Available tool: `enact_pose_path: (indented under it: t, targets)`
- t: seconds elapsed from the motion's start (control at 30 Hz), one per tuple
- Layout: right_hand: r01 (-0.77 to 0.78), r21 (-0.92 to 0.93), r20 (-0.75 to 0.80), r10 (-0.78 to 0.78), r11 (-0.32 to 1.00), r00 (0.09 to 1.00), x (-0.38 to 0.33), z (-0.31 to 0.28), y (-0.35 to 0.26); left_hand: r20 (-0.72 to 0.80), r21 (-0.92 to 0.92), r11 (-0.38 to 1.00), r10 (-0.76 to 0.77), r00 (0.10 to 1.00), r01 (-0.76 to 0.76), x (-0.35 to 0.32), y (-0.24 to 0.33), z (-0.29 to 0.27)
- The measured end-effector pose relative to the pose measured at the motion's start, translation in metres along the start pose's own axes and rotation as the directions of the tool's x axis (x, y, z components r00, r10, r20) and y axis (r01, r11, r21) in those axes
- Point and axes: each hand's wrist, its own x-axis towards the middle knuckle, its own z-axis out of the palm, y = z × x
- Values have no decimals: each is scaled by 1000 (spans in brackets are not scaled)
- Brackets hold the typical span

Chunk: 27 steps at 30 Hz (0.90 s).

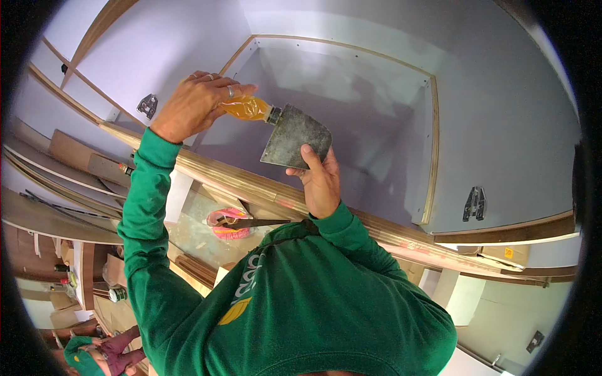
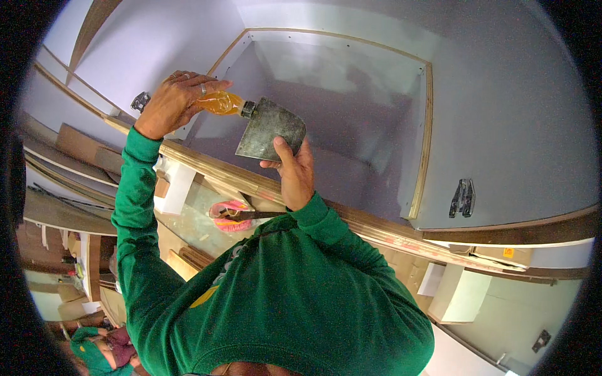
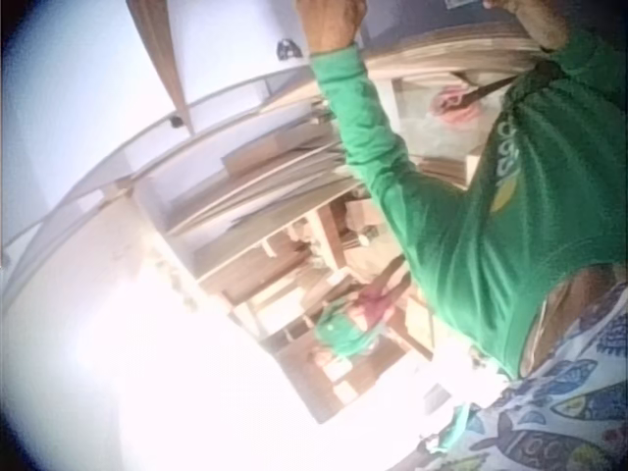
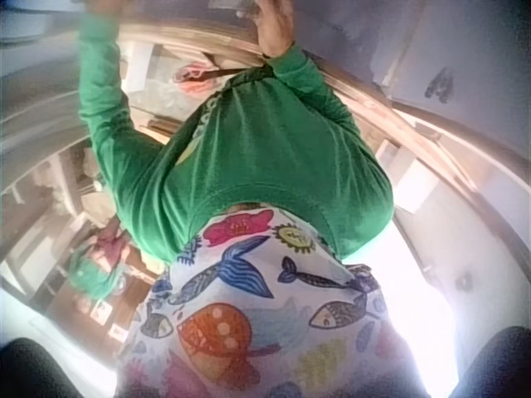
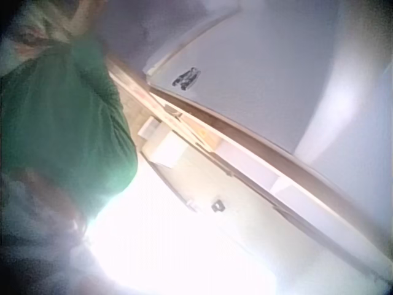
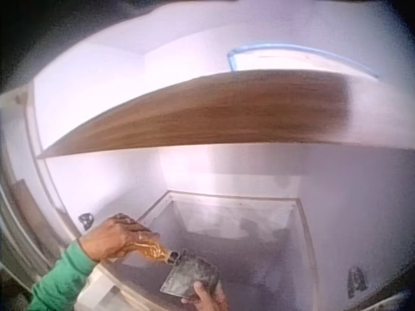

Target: The person applies a liquid sealant from a bottle to the interior joints of a wooden cabinet using a small block and then applies white edge banding to the side of a wooden board using scissors.

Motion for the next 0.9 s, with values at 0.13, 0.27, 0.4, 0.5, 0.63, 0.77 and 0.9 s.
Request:
enact_pose_path:
  t: [0.13,0.27,0.4,0.5,0.63,0.77,0.9]
  targets:
    - [-7,-14,-10,7,1000,1000,-1,2,-1,-8,-12,1000,-2,1000,1,-2,-1,3]
    - [3,-30,-20,-4,1000,1000,0,2,0,3,-15,1000,-11,1000,11,-3,0,2]
    - [-14,-13,-19,14,1000,1000,0,1,2,-26,-32,999,5,1000,-6,-5,-1,6]
    - [5,-41,-34,-7,999,999,1,0,4,-28,-33,999,1,1000,-1,-6,0,5]
    - [-4,-50,-37,2,999,999,1,1,3,-33,-32,999,-7,999,6,-8,-3,10]
    - [-25,-34,-57,23,999,998,0,5,1,-40,-31,999,-8,999,7,-10,-3,11]
    - [-52,14,-67,53,999,996,2,2,2,-71,-14,1000,-13,997,12,-16,-4,17]
